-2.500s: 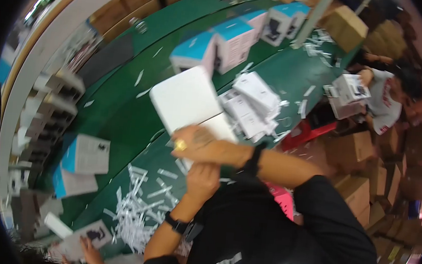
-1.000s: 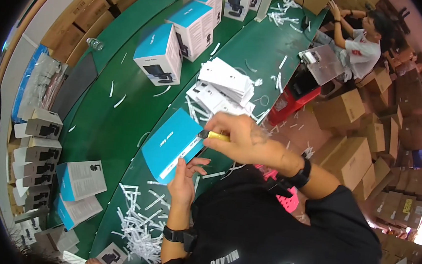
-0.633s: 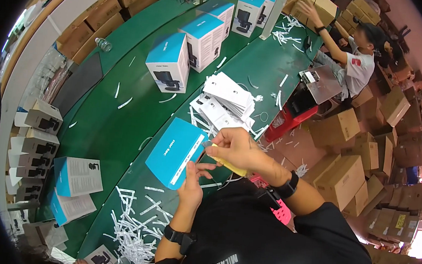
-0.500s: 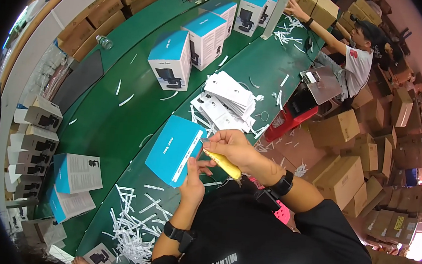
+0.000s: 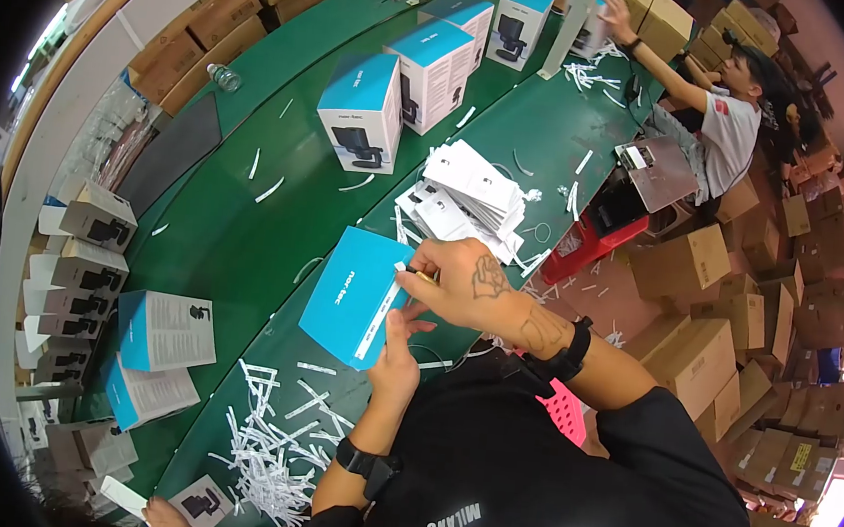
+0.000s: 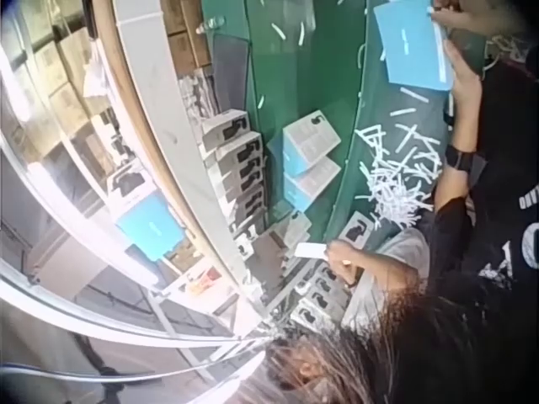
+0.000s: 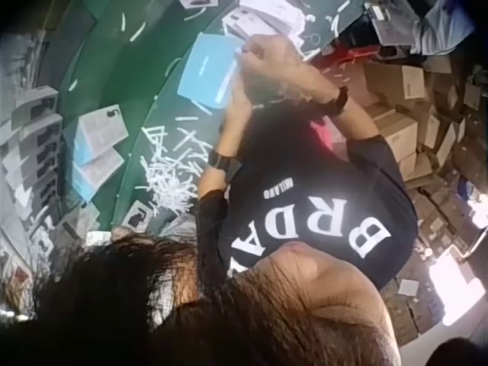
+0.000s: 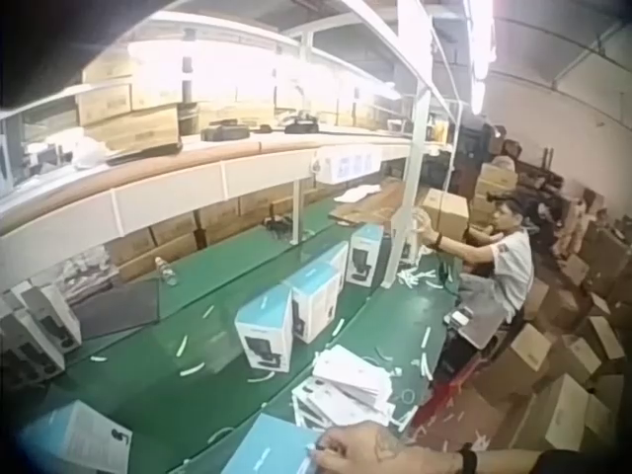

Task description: The person packages items by placing a small white box and a manual into a larger white box, closing it, and sliding it into a blue sleeve. They then use a yellow tool to apply adhesive strips to the sleeve before placing the finished package onto a shelf.

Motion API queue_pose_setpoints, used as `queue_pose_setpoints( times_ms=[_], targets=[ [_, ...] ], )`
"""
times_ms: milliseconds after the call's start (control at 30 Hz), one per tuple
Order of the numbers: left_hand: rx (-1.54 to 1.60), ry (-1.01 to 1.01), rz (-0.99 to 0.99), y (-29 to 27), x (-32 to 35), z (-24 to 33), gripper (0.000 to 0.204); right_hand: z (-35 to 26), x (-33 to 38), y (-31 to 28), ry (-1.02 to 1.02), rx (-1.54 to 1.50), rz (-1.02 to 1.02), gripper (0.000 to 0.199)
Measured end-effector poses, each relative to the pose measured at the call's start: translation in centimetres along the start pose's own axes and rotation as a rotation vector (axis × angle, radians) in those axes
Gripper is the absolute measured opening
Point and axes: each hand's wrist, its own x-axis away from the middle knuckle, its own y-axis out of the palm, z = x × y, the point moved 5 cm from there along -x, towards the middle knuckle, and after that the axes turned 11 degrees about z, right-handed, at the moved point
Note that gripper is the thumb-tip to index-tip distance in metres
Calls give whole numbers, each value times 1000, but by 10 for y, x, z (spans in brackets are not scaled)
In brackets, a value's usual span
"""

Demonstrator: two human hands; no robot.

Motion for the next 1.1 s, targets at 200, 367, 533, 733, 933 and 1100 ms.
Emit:
queue_pose_setpoints(
  times_ms=[200,367,533,733,933,1100],
  targets=[
    [-6,20,49,-5,-1,-3,35,-8,7,2,157,-276,-165,26],
    [43,6,79,-4,-5,5,32,96,-22,-56,552,-1170,210,23],
    [38,-179,370,-19,8,32,41,115,-52,-24,167,-385,-28,37],
    [-147,254,968,-14,23,54,65,17,-83,21,-604,-274,-503,63],
    [-1173,291,613,-43,27,58,74,35,-85,27,-882,-227,-452,57],
    [-1291,545,439,-48,13,72,68,33,-87,28,-880,-266,-391,52]
  ],
)
